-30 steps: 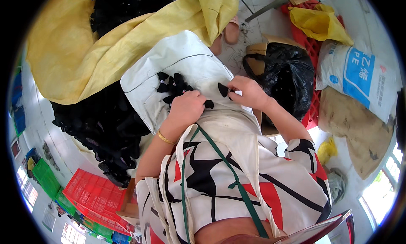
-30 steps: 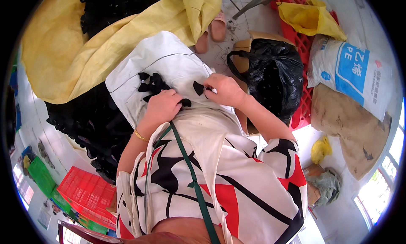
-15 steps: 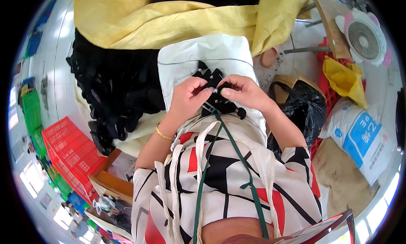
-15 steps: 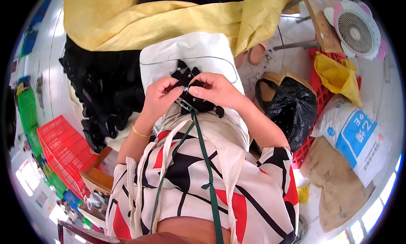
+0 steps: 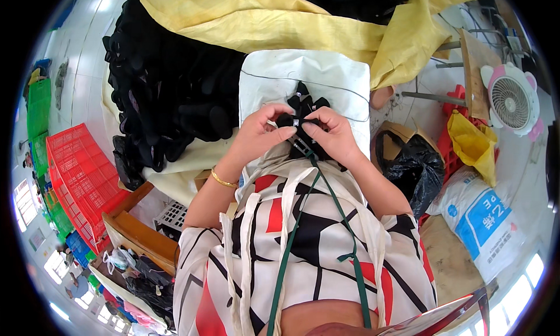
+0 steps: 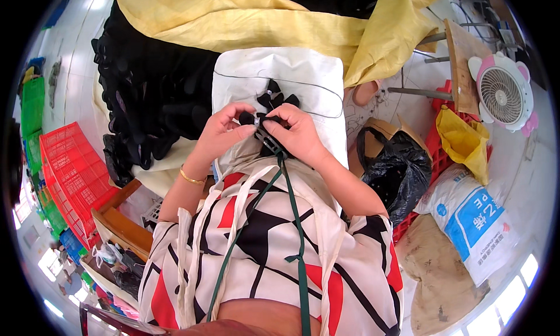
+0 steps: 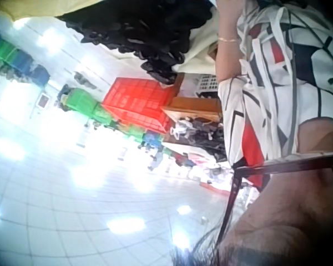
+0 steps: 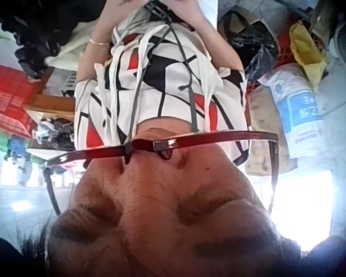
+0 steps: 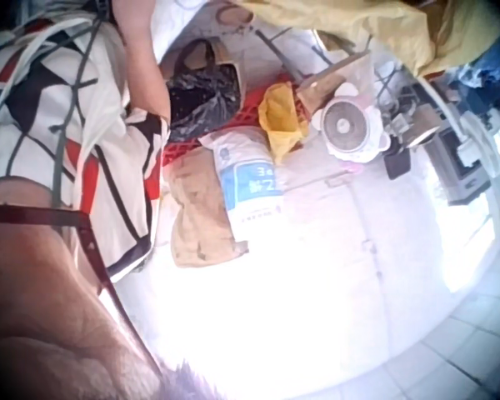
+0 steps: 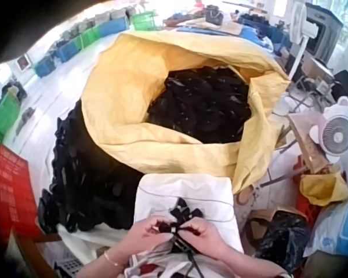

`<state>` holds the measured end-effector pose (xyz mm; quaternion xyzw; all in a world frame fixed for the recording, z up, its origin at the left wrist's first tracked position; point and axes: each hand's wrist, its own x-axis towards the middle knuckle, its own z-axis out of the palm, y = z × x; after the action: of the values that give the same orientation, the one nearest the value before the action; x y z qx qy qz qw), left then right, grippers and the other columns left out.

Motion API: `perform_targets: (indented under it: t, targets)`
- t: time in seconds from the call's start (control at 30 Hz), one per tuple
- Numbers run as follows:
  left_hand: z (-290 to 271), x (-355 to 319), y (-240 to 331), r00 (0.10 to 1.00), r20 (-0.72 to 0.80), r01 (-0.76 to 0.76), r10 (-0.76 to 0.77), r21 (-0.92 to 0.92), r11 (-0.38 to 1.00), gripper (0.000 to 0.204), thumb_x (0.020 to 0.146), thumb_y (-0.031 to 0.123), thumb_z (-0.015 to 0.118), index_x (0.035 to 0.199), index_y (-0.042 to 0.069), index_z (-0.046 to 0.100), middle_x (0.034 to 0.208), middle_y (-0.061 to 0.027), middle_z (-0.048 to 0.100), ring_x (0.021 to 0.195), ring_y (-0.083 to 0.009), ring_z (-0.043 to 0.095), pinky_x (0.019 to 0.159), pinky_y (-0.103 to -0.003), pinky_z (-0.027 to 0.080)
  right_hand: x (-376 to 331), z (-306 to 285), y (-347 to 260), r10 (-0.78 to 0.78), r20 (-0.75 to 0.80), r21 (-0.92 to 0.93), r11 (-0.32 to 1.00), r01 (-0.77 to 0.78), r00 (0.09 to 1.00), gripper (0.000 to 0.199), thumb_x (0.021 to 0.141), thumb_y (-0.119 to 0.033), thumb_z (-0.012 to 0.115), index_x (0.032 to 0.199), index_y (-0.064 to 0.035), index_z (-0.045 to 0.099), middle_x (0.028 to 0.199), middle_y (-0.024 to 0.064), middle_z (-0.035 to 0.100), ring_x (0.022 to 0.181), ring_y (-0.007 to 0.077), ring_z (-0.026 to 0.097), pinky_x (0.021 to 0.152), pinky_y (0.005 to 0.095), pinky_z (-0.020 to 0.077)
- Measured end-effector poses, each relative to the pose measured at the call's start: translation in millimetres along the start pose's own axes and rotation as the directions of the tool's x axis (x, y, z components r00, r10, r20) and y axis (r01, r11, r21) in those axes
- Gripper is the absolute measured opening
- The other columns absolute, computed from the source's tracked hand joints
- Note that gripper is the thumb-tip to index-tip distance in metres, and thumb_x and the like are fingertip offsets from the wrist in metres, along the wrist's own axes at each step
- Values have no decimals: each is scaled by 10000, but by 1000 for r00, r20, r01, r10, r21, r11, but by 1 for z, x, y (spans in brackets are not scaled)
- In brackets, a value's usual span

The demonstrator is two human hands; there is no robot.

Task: The person is sewing a black glove using a needle and thread. They repeatedly insert the needle into the glove fabric and pull the thread through to stitch the material. The person handles the glove with both hands, adjusting its position on a white cloth on their lap.

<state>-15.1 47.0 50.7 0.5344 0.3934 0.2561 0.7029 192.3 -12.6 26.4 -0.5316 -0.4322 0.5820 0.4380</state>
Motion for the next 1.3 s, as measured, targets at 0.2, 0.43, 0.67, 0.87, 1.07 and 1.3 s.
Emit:
perform_targets:
  t: [0.2,0.43,0.67,0.87,1.07,1.3]
  targets:
    - [-11,-4,6,997,58,23,-43,304,952,237,869,149,734,1076,37,703,970,-23,681,764,-51,559,651,-205,455,-1,1,-25,-217,183,-417,866,276,959,113,905,-102,688,968,-16,652,877,18,589,757,86,549,675,246,474]
    - [-17,-16,-1,977,94,-211,189,436,875,214,810,81,751,1019,51,719,926,-60,699,787,-163,635,699,-256,491,0,-12,-22,63,25,64,996,-65,998,180,982,-59,580,1154,-7,567,875,22,648,770,76,589,716,231,505]
    - [-14,-15,6,880,152,-454,450,549,702,271,689,22,781,945,93,726,893,-39,697,920,-248,639,805,-338,516,-3,-17,-58,253,324,-242,954,-179,911,90,955,-101,641,1030,-66,676,814,-25,647,730,26,572,654,200,484]
    - [-13,-16,11,865,159,-477,476,555,681,254,692,44,780,935,104,736,884,-38,698,927,-266,627,802,-355,522,-4,-13,-47,-9,376,-282,951,124,926,119,920,-77,646,1036,-67,672,848,49,691,684,130,617,670,246,505]
    - [-12,-16,10,845,168,-505,508,565,653,253,691,25,758,930,107,741,874,-31,707,927,-268,631,800,-346,523,-5,-13,-46,-29,385,-274,951,144,923,126,908,-62,645,1029,-61,677,861,58,703,696,139,637,672,248,506]
    - [-14,-17,7,832,169,-523,529,559,644,300,668,-34,720,931,109,744,878,-29,713,927,-269,635,802,-340,524,-6,-15,-46,-5,407,-250,961,116,914,144,908,-59,640,1044,-55,685,874,56,711,715,119,637,688,245,509]
